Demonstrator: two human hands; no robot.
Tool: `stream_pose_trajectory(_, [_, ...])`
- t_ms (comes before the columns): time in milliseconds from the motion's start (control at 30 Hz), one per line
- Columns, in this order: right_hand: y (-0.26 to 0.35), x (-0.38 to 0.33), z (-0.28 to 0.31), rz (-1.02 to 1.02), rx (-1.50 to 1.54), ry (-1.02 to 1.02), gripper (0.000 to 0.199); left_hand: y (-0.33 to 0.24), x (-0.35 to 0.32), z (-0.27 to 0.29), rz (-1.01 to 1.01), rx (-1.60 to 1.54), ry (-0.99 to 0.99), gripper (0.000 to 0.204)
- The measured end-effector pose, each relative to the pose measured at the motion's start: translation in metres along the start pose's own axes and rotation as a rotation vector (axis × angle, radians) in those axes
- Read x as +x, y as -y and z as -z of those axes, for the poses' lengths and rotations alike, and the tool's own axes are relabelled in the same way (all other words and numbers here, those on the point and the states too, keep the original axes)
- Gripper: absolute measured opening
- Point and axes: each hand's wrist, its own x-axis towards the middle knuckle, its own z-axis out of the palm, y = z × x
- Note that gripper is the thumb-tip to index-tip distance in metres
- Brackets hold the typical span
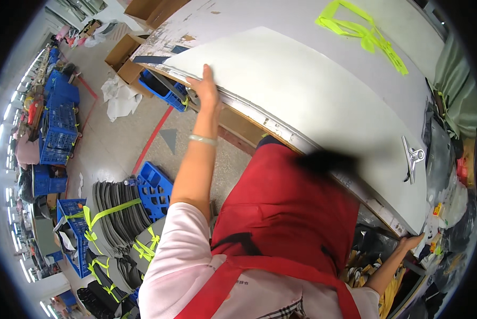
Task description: The person moves a large white board onto a workbench and secures it with clips. They then use a small white pad to wipe the surface of a dark grey board placed on top of the white board, repeatedly rubbing the surface.
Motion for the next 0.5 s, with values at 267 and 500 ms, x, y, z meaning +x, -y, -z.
stream_pose_trajectory(267, [0.018, 0.041, 0.056, -0.412, -0.225, 0.122, 0.055, -0.028, 0.118, 0.065, 0.4, -0.081, 0.111, 0.05])
stream_pose_trajectory(500, [0.036, -0.02, 0.034, -0.397, -0.156, 0.179, 0.053, -0.032, 0.133, 0.084, 0.577, 0.013, 0.256, 0.054])
